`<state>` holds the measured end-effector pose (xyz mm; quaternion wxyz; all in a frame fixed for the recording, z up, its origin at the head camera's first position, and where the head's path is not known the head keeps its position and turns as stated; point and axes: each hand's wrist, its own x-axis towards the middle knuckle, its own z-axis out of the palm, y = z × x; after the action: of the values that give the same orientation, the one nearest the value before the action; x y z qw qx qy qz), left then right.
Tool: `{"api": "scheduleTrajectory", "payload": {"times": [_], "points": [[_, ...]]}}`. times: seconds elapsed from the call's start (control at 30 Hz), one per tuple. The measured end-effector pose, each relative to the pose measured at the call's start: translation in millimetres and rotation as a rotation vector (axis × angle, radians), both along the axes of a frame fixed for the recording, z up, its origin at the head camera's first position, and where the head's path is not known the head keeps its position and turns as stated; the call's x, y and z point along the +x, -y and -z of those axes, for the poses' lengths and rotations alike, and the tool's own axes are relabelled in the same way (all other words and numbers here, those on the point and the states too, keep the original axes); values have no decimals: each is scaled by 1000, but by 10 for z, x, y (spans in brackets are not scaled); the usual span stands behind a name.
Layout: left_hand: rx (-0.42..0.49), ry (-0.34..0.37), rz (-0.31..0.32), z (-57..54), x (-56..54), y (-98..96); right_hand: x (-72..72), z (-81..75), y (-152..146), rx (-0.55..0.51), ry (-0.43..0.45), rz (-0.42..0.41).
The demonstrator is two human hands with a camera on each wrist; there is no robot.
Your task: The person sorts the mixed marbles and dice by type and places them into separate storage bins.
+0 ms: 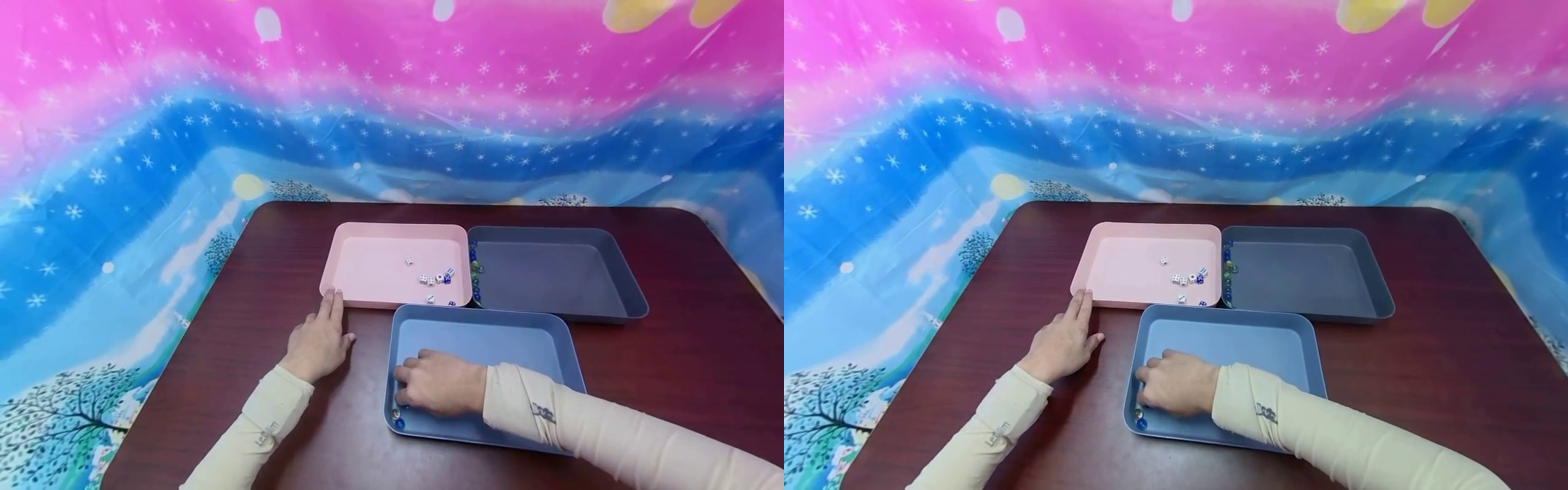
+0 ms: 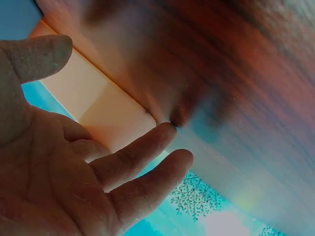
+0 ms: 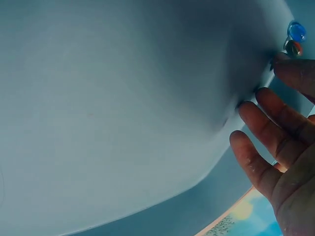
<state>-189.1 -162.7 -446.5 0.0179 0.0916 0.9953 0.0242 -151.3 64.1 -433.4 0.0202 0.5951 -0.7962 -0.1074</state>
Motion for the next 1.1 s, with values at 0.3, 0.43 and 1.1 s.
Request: {"api": "scheduleTrajectory", "payload": {"times": [0.3,0.43,1.1], "points": [[0,13,1,-38,6,-33,16,-37,-147,0,81,65],[-8,22,2,-37,-2,-28,3,-102,-337,-39,156,157],[-15,20,29,-21,7,0,-638,-791,-1411,-270,94,631]]}}
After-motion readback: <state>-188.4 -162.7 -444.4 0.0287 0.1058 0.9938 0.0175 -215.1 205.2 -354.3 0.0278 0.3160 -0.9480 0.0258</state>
